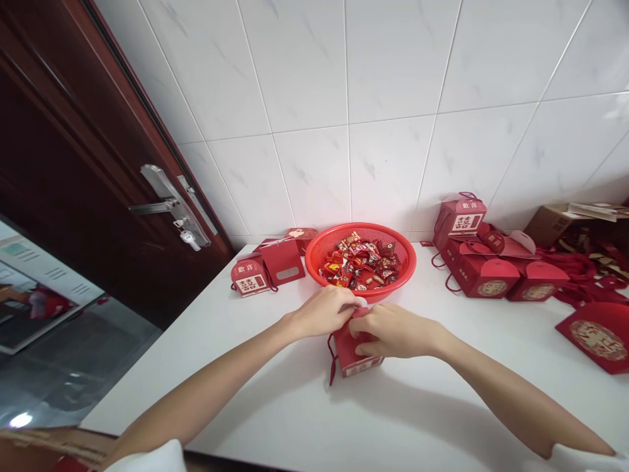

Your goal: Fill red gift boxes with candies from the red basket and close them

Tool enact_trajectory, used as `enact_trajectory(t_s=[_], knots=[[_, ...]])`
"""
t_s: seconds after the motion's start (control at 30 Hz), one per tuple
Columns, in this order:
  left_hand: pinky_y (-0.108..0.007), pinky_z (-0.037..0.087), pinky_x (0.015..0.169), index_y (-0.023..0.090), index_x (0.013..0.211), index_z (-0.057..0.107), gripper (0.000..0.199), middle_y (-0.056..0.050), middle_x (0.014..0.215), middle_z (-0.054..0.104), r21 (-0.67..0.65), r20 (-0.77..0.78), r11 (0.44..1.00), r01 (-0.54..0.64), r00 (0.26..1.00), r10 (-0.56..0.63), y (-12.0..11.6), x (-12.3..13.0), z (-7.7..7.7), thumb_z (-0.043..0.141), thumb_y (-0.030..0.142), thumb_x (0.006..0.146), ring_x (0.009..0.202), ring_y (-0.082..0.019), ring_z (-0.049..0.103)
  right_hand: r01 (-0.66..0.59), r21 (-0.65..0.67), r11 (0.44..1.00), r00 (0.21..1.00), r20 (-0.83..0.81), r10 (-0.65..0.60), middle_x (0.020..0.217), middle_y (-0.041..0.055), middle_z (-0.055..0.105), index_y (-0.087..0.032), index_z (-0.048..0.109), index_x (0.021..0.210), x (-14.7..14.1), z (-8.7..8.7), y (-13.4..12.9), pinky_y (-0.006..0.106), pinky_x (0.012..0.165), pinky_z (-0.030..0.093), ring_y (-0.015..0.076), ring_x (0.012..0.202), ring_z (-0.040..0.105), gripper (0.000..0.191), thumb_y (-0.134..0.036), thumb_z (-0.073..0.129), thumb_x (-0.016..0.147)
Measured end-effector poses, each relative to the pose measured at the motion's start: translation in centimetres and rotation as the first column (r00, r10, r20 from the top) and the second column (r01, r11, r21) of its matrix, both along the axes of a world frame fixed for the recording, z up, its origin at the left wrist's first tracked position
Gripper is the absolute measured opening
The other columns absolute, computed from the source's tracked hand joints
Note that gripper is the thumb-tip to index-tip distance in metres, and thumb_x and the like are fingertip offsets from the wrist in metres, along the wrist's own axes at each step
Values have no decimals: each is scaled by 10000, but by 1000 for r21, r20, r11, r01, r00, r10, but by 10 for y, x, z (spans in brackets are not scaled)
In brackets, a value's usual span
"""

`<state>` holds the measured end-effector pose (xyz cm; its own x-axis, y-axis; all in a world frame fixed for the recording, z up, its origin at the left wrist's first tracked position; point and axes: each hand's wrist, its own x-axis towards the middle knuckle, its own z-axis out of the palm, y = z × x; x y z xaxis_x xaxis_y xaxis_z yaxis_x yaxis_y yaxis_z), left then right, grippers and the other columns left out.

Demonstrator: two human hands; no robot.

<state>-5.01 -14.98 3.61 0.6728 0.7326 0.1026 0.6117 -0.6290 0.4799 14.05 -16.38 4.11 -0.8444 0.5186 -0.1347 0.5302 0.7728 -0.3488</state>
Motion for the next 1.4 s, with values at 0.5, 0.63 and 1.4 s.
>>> enact_trajectory(t_s=[0.5, 0.63, 1.4], knots=[[-418, 519, 973, 190, 1228, 652, 495, -100, 1235, 689, -85, -15, 928, -362, 932, 362, -19, 18, -18, 694, 322, 753, 1140, -317, 647, 549, -92, 830, 831, -38, -554, 834, 14, 699, -248, 450, 988, 42, -13, -30, 283, 601, 347, 264, 745, 658, 513, -546, 795, 753], [-423, 414, 1124, 200, 1409, 533, 721, -112, 1481, 541, -376, 50, 918, -129, 986, 159, -10, -7, -7, 692, 210, 706, 1344, -316, 518, 575, -186, 797, 805, -42, -591, 1006, 36, 720, -268, 429, 1073, 50, -19, -39, 307, 697, 412, 278, 870, 676, 544, -530, 788, 760], [-419, 413, 1104, 291, 1533, 406, 1026, -113, 1577, 433, -538, 107, 842, -36, 988, 110, 2, -57, -49, 880, 453, 638, 1366, -320, 484, 531, -301, 792, 802, -122, -584, 1017, 79, 701, -247, 421, 1365, 65, -35, -15, 352, 740, 479, 265, 838, 663, 743, -645, 677, 792]])
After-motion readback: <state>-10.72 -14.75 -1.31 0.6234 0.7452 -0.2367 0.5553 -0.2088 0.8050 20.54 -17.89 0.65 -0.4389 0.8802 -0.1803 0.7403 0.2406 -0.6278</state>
